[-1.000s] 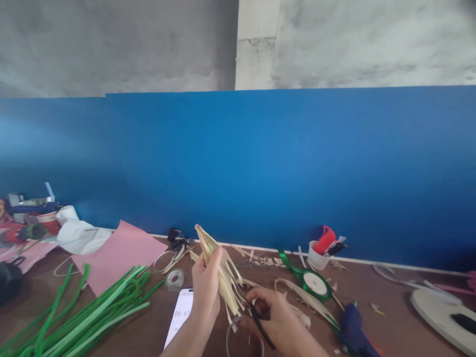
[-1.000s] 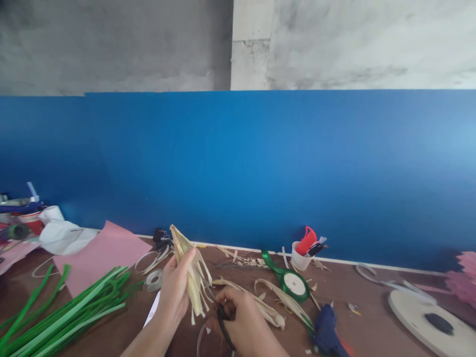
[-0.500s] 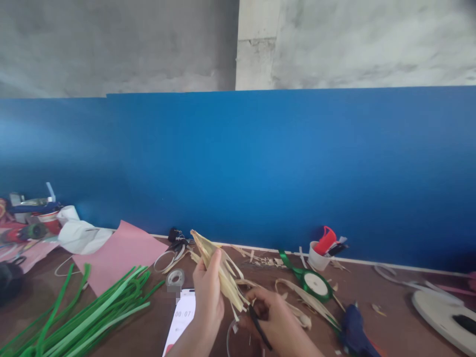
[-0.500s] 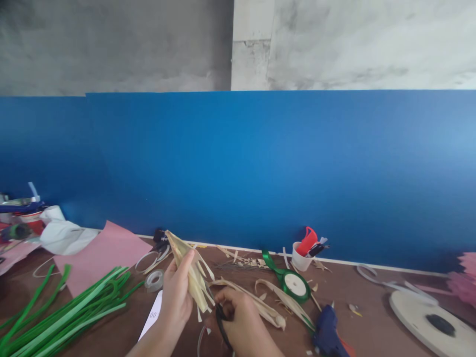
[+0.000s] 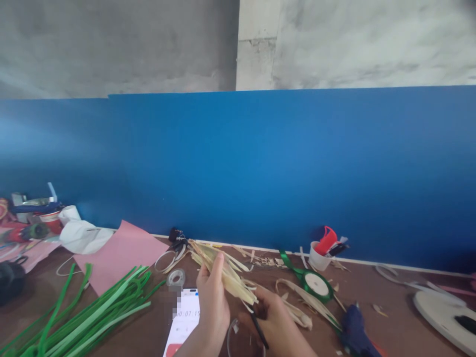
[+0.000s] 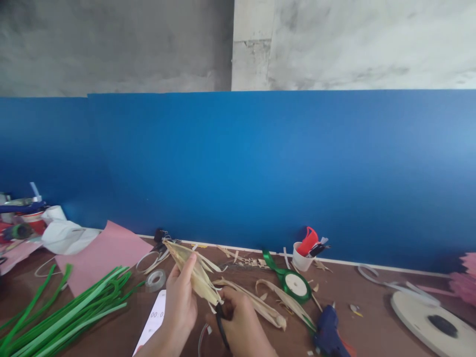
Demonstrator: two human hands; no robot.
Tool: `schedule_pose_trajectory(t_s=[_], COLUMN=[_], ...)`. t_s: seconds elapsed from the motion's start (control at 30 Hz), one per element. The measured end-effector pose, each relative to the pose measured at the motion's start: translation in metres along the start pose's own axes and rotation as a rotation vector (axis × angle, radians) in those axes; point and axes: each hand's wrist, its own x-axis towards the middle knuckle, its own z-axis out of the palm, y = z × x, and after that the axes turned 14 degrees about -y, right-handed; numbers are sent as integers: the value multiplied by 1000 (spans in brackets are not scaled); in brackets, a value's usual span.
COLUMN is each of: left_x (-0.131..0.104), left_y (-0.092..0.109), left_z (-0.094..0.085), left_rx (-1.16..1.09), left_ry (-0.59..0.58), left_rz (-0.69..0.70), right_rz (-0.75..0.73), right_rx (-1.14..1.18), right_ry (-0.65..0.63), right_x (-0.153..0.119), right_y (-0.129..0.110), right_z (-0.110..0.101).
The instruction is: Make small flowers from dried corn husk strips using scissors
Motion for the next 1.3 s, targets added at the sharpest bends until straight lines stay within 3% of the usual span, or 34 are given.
schedule_pose_trajectory(t_s=[0.53, 0.77, 1.07, 1.3], left_x=[-2, -4, -5, 4], left_y=[-8, -5, -9, -2], left_z=[-4, 0, -1, -5], left_rx=[45, 39, 6, 141], left_ry=[-10, 1, -17, -55], left_rz=[-4, -11, -59, -23], right_rz=[-83, -22, -57, 7], right_rx=[15, -24, 80, -53], right_ry=[1, 14, 17, -4], right_x=[1, 1, 2, -1], right_y=[5, 1, -3, -1], right_z=[0, -1, 2, -10])
